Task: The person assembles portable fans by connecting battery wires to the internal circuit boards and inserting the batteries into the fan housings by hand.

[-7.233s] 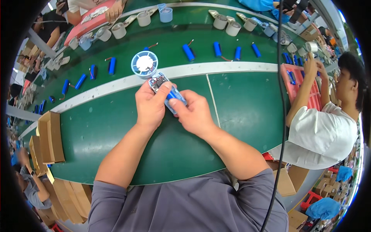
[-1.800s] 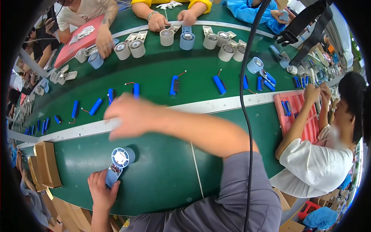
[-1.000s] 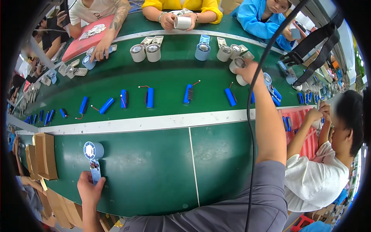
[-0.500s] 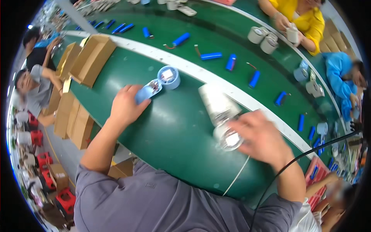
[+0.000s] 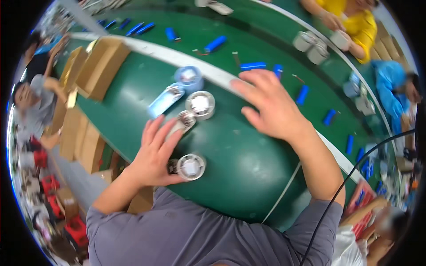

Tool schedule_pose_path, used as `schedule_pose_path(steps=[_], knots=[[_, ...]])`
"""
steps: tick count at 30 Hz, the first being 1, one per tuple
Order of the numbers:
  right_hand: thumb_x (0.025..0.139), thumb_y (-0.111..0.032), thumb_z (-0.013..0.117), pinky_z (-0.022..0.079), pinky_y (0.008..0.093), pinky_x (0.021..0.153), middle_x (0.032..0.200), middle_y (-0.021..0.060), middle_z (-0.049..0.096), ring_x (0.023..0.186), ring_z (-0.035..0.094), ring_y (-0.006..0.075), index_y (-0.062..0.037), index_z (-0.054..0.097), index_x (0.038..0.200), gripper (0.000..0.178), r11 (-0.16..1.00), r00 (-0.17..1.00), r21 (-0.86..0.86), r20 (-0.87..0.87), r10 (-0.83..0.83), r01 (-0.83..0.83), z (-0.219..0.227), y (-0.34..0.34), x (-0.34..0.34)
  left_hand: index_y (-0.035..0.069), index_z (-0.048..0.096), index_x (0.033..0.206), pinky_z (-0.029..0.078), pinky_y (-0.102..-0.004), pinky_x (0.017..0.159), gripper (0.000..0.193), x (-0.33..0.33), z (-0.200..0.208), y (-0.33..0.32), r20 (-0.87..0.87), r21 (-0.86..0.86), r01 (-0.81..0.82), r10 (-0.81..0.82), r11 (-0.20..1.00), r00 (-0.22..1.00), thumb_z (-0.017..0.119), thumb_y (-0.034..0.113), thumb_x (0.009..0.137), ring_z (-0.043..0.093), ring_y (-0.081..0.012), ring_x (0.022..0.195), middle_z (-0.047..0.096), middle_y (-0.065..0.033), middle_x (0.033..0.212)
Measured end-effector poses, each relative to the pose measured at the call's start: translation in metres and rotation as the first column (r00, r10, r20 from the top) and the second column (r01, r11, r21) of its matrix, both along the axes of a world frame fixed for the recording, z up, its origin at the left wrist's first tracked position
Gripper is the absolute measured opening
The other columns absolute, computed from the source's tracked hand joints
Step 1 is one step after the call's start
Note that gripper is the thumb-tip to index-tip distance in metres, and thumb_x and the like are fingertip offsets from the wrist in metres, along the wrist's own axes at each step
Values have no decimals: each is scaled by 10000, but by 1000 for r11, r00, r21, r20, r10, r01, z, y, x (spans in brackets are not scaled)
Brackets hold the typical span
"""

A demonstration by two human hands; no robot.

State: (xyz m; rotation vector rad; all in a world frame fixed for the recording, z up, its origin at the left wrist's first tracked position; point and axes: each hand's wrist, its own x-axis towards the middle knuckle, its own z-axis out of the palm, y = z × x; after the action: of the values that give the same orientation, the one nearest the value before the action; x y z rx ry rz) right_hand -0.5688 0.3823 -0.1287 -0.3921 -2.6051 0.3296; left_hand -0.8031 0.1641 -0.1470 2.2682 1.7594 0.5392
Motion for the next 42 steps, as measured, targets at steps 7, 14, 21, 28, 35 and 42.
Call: schedule_pose_path(steps=[7,14,21,28,35,42], knots=[[683,-100,633,423,413,936,1195,199,527,1108,487,381,-69,537,1200,526,604,610,97,-63,-790,791,-5,103,186,3,276,1383,206,-555,1050,1008,-9,-13,14,-135,239,-181,217,954,967,797,381,607,224,-463,1314,269,-244,1429],[634,-374,740,353,437,1017,1393,185,374,1274,391,340,-207,312,1417,908,250,185,291,233,-955,923,6,161,354,-18,275,1379,195,-531,1064,900,11,-16,45,-93,295,-110,144,949,985,731,352,696,226,-439,1327,316,-226,1417],[550,-493,768,288,542,1037,1371,155,390,1282,362,391,-235,302,1422,1022,257,152,211,414,-898,943,-25,206,333,-31,287,1380,189,-464,1090,790,5,-6,28,-46,308,-176,199,935,979,662,231,737,269,-369,1329,339,-203,1408],[557,-539,735,350,528,999,1311,153,432,1203,409,436,-257,400,1377,930,227,105,174,525,-844,958,-9,200,288,-50,297,1363,201,-467,1083,750,-13,-12,32,104,225,-296,279,928,955,657,148,735,323,-358,1296,364,-200,1380],[627,-642,664,364,541,989,1382,76,402,1223,408,407,-336,360,1381,868,284,175,227,404,-898,932,-15,196,238,-71,313,1343,218,-460,1081,699,-20,2,54,148,341,-160,115,926,982,636,117,752,358,-350,1277,395,-219,1350],[700,-773,497,311,593,991,1305,91,483,1186,459,386,-360,432,1333,758,243,102,308,411,-906,920,-24,198,236,-79,303,1347,217,-456,1086,685,-44,-14,42,248,274,-250,182,929,951,617,77,758,403,-324,1235,445,-220,1292]])
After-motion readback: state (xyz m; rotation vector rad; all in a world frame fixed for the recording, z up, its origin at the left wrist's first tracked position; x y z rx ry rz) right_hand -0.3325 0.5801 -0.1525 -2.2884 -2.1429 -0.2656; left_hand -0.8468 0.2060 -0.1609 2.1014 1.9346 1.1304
